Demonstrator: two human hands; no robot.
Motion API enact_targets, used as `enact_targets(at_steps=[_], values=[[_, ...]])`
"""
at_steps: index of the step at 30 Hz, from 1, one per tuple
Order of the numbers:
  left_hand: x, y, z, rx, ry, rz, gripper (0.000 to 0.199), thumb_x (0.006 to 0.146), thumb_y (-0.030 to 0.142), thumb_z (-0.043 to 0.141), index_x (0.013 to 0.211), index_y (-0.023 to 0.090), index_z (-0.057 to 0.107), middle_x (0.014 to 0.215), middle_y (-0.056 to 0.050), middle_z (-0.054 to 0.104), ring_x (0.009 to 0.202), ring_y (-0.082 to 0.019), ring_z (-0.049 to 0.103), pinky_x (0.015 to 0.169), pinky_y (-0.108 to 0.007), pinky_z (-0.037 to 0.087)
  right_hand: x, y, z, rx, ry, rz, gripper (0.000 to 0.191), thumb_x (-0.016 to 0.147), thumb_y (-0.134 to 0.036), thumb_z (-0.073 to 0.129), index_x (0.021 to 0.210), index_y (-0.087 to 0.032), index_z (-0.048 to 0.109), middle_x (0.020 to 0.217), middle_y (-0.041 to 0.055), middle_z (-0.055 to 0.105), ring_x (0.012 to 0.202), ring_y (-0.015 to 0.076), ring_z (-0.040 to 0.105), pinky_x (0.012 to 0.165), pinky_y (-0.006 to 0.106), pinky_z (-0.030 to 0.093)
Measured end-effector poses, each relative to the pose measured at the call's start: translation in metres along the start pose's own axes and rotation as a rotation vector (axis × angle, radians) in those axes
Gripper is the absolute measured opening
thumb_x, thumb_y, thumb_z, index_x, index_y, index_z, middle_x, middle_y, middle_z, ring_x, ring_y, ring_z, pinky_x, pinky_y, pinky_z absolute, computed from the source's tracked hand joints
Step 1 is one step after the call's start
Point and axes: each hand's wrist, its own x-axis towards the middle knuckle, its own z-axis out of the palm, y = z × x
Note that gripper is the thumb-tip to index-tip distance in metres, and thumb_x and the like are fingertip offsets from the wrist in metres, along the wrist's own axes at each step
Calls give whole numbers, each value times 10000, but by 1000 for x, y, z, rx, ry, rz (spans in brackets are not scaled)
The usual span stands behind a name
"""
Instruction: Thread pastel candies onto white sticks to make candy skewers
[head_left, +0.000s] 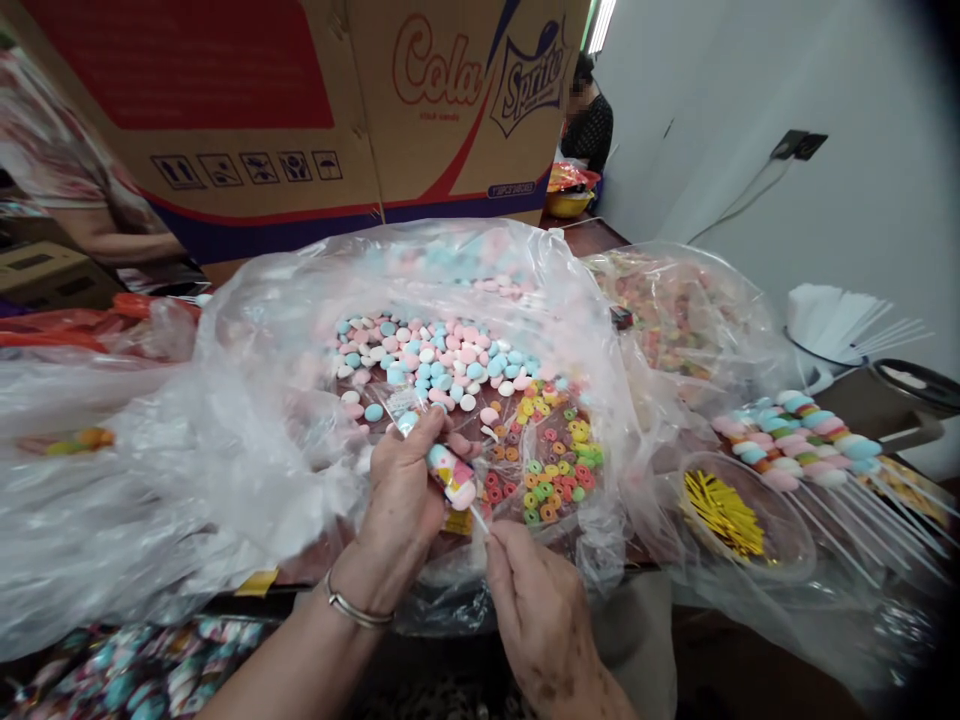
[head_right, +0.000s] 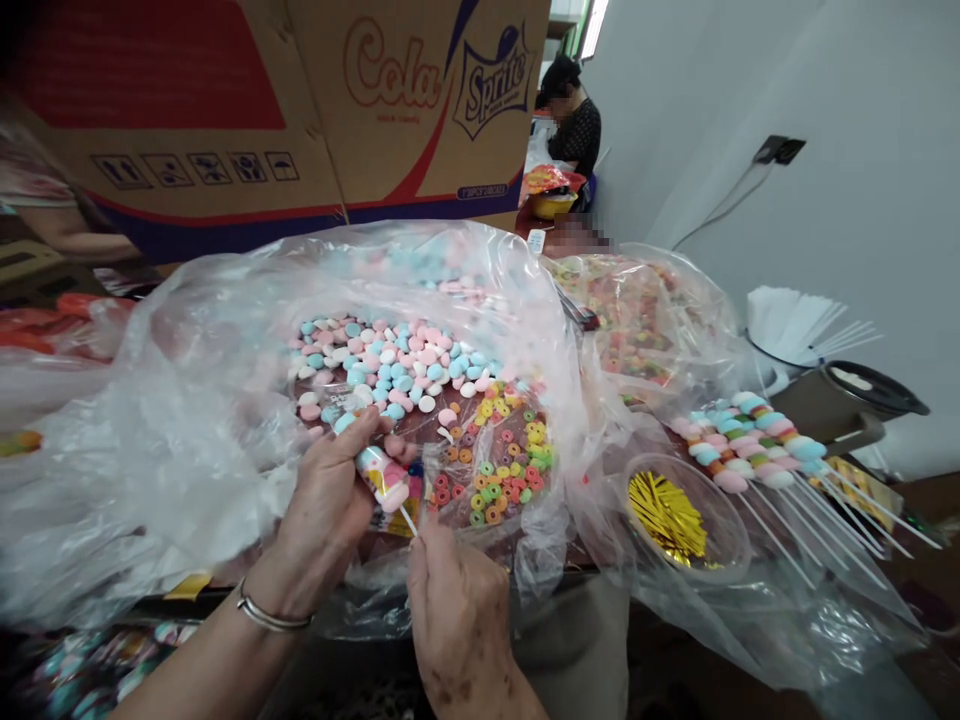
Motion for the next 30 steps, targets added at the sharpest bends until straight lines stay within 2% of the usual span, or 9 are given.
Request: enact_targets(at_steps=[3, 5, 10, 16, 19, 23, 26, 30], values=[[-8, -11, 2, 2, -110, -5, 285, 690, 299, 846, 742, 153, 607, 527, 35, 600, 436, -106, 579, 410, -180, 460, 1, -3, 3, -96, 92, -59, 266, 974, -134, 411, 836, -148, 638, 573, 26, 633, 471, 133, 606, 506, 219, 417], [-16, -20, 3, -20, -154, -5, 308, 684, 324, 862, 725, 152, 610, 559, 36, 619, 420, -73, 548, 455, -185, 492, 4, -4, 4, -95, 116, -54, 299, 971, -130, 391, 780, -161, 619, 554, 28, 621, 462, 135, 600, 495, 217, 418], [-31, -38, 0, -16, -167, -75, 305, 700, 335, 857, 761, 156, 618, 577, 28, 634, 545, -128, 646, 572, -231, 550, 12, -2, 3, -74, 109, 11, 316, 984, -164, 368, 836, -153, 647, 621, 69, 692, 499, 153, 647, 511, 219, 457], [-27, -40, -7, -22, -195, -61, 338, 721, 271, 852, 948, 178, 620, 704, 20, 697, 652, -159, 708, 666, -267, 562, 7, 5, -4, 110, 47, 68, 263, 1006, -223, 402, 905, -170, 639, 636, 13, 680, 519, 128, 654, 506, 190, 450], [-24, -42, -10, -34, -255, -55, 325, 744, 271, 842, 971, 180, 628, 700, 20, 695, 713, -180, 722, 727, -290, 562, 2, 9, -5, 56, 38, 14, 279, 1003, -197, 395, 849, -174, 627, 580, -12, 624, 485, 117, 623, 484, 187, 434], [-30, -49, -14, 22, -370, -112, 211, 827, 309, 774, 945, 163, 677, 652, -1, 686, 832, -216, 725, 826, -319, 548, 1, 10, 0, -30, 134, -40, 314, 1003, -175, 355, 893, -156, 648, 634, 24, 680, 521, 135, 666, 512, 197, 476], [-34, -52, -17, 102, -442, -118, 216, 890, 364, 703, 875, 149, 706, 757, -64, 740, 942, -239, 705, 910, -339, 520, 4, 8, 2, -53, 151, -52, 334, 991, -154, 333, 889, -149, 651, 653, 45, 705, 540, 147, 693, 525, 200, 500], [-33, -54, -23, 182, -529, -105, 297, 938, 384, 630, 775, 147, 701, 994, -107, 759, 1049, -244, 663, 991, -343, 475, 5, 6, 3, -46, 125, 4, 324, 985, -171, 338, 837, -168, 626, 587, 19, 675, 479, 141, 668, 481, 194, 482]])
